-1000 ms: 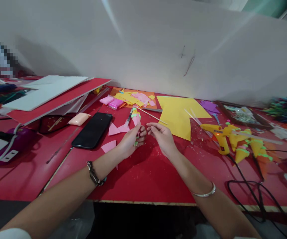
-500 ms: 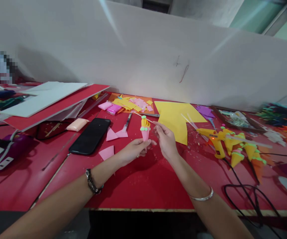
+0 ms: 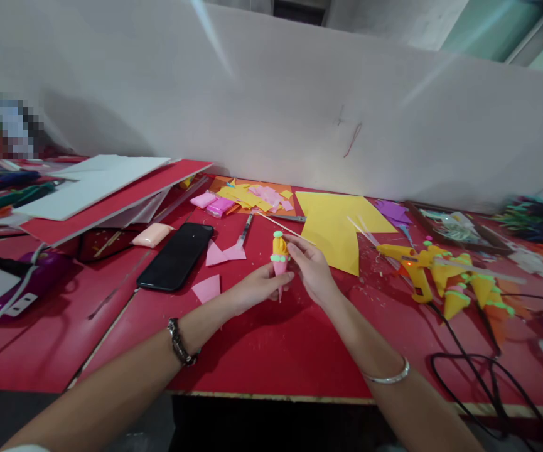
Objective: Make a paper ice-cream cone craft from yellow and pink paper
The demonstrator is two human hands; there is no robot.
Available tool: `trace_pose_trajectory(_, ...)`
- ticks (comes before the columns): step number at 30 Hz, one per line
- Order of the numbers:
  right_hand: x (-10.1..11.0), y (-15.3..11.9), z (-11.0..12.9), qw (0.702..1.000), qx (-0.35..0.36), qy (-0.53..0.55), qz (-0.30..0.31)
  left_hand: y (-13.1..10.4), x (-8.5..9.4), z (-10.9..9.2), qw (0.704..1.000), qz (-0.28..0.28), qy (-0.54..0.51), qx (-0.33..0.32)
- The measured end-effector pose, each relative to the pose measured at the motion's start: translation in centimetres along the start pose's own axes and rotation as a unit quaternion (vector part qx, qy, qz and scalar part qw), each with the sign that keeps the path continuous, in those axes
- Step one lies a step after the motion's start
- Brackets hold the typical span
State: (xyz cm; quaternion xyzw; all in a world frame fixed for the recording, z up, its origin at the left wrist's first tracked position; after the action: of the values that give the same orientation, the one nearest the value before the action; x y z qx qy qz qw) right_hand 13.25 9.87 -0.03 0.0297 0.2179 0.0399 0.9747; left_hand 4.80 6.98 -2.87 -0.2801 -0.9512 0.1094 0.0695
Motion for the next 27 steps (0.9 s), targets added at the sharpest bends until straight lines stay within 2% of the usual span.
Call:
trace_pose_trajectory(6,0.5,0.2,-0.3,1.000,0.007,-0.001,-0.022,-0.1,0.0,-0.3,1.000,-0.008,-0.011,0.006)
trace_pose_trajectory(13,1.9,0.6,0.2,0.997,0.039,0.034,-0.065,0.3,-0.1,-0.6,0.996,0.009,-0.080,-0.027)
trace_pose_trajectory(16,2.1,0.6,0.3,0.995,0.040,0.040,-0.080,0.2,0.3,-0.9,0.998,-0.018,-0.044,-0.049)
trace_pose_trajectory(20,1.8,0.5,0.3,0.997,0.032,0.036,-0.062,-0.3,0.7,-1.2,0.997,-0.049,0.010,-0.066)
trace_pose_trajectory(24,1.8,0.3,0.7,0.996,0.056,-0.026,-0.061,-0.3,0.7,-1.2,0.996,-0.045,0.015,-0.070)
trace_pose_trajectory(27,1.9,0.4,1.1,0.992,0.079,-0.064,-0.069,-0.2,1.1,-1.2,0.994,-0.064,0.023,-0.085)
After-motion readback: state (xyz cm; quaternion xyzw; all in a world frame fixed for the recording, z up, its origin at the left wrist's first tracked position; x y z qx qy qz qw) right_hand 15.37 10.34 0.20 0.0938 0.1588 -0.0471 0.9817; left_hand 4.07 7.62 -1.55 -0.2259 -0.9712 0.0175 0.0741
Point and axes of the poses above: each hand's wrist, its own y-axis towards the middle knuckle, its own x-axis out of the back of the hand, z = x × y, the point moved 7 cm from there along y, towards the middle knuckle, and after that the axes turned 9 degrees about y, right-handed, at the moved point
